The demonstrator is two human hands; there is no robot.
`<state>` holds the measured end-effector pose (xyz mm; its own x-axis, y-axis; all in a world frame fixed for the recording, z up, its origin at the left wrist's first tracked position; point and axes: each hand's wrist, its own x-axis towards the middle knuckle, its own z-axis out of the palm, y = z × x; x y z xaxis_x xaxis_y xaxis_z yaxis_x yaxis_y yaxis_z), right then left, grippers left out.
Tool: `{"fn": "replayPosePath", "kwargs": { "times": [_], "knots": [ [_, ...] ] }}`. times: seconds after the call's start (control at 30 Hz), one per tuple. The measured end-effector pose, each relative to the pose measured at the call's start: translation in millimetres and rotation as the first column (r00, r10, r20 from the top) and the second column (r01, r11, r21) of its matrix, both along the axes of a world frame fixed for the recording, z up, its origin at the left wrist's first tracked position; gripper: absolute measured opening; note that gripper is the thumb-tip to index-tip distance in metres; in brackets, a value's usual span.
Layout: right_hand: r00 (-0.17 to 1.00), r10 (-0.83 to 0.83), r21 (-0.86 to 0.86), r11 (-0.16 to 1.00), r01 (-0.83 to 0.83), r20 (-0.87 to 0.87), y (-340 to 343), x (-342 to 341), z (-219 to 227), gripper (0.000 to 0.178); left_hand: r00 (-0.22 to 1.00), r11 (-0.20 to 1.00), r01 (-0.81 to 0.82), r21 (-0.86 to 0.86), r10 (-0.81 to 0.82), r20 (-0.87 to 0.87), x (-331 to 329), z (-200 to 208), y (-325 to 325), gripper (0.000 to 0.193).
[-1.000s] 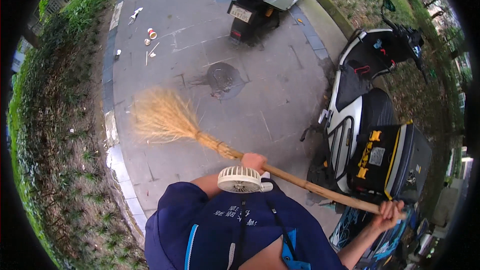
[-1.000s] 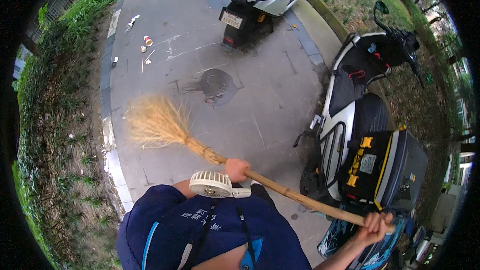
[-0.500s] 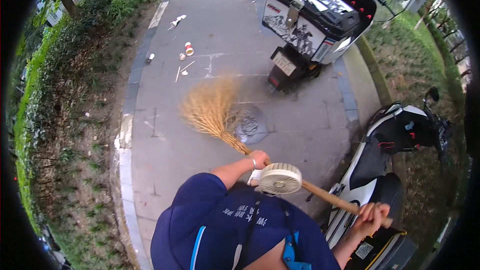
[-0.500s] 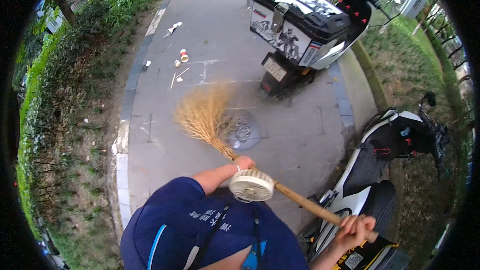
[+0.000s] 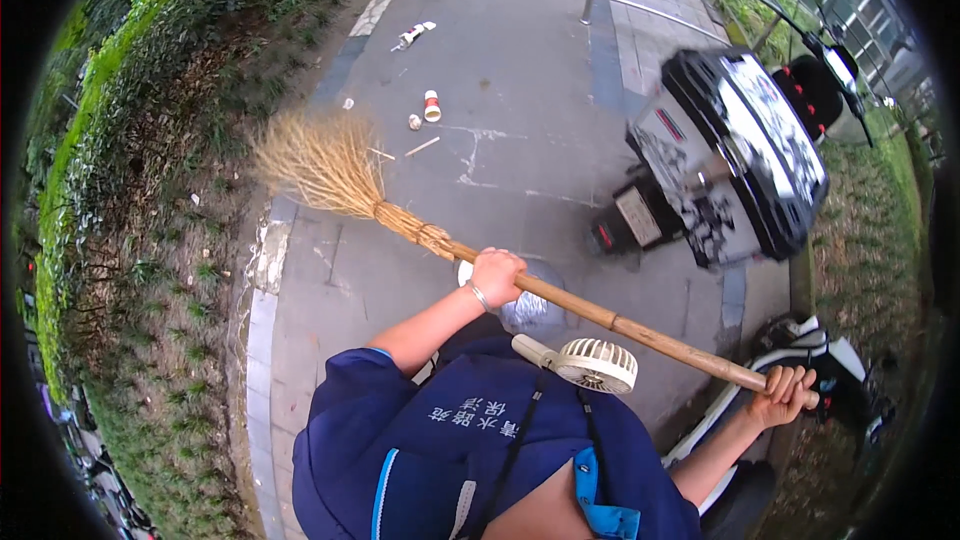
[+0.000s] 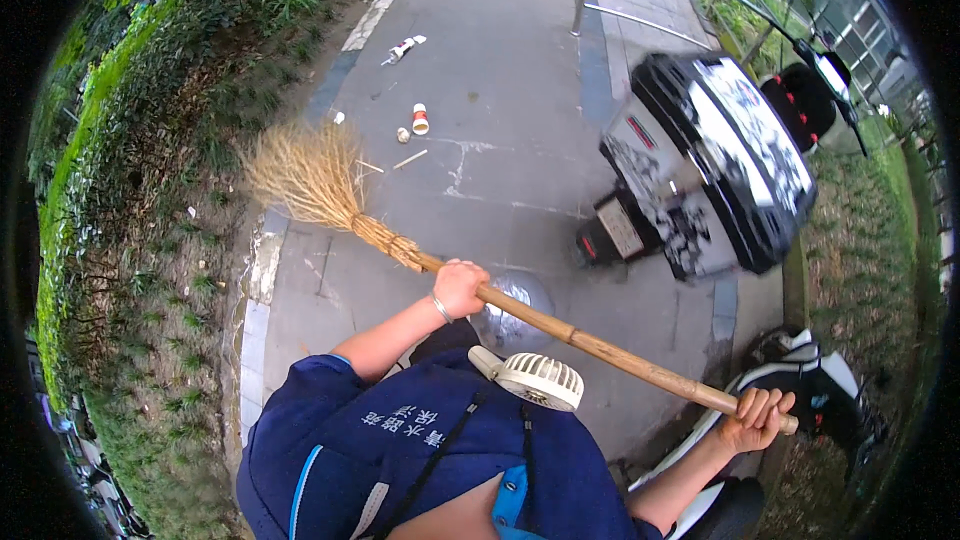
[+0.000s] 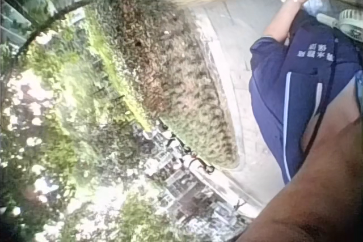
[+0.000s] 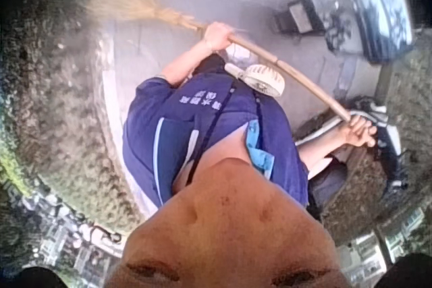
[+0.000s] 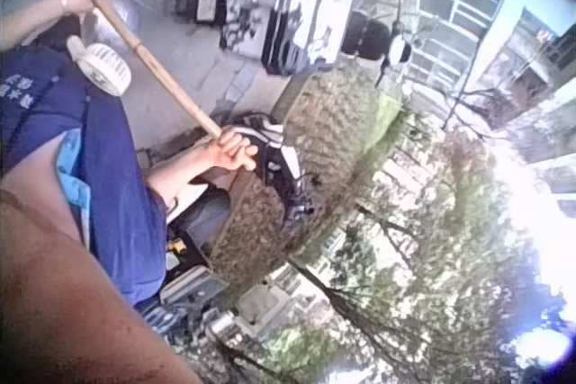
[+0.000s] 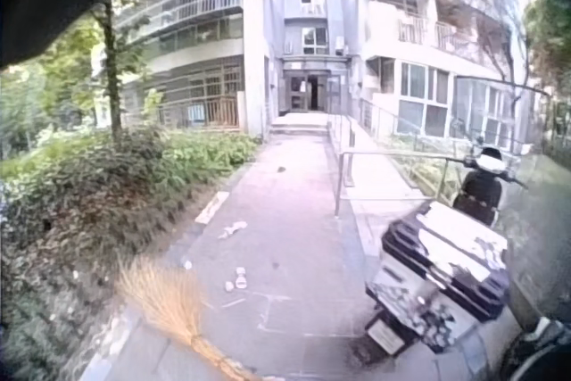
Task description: The person uses a large broom to sweep leaves and debris on an asphalt road and a paved walkway near parked scooters.
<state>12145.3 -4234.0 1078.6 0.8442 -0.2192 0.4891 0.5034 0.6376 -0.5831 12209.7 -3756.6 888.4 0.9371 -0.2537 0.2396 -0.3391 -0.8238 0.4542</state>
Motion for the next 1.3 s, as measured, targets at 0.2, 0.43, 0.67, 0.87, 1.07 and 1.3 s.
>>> {"fn": "replayPosePath", "kwargs": {
  "times": [0.2,0.43,0.67,0.87,1.07,1.3],
  "knots": [
    [0.972,0.192,-0.029,0.981,-0.190,0.132,193.1,215.0,44.4,0.016,0.967,0.966,-0.254,-0.042,0.255,0.027,121.8,6.2,159.4,0.028],
    [0.860,0.495,-0.092,0.857,-0.507,-0.125,412.7,453.9,41.0,0.015,0.846,0.846,-0.530,-0.062,0.522,-0.112,219.5,-58.2,305.9,0.031],
    [0.587,0.744,-0.140,0.576,-0.805,-0.318,629.3,662.9,-19.2,0.019,0.559,0.701,-0.709,0.076,0.625,-0.544,327.8,-153.7,401.7,0.029],
    [0.374,0.854,-0.115,0.357,-0.927,-0.361,767.9,799.4,-22.4,0.015,0.360,0.550,-0.810,0.204,0.741,-0.568,412.1,-172.6,492.8,0.022],
    [0.228,0.890,-0.095,0.207,-0.974,-0.394,915.8,938.9,-50.5,0.014,0.213,0.414,-0.880,0.233,0.782,-0.585,510.8,-186.3,586.2,0.020],
    [0.138,0.870,-0.079,0.114,-0.990,-0.473,1083.3,1126.6,-72.9,0.013,0.094,0.369,-0.884,0.288,0.743,-0.663,671.8,-213.4,716.1,0.028]
  ]
}}
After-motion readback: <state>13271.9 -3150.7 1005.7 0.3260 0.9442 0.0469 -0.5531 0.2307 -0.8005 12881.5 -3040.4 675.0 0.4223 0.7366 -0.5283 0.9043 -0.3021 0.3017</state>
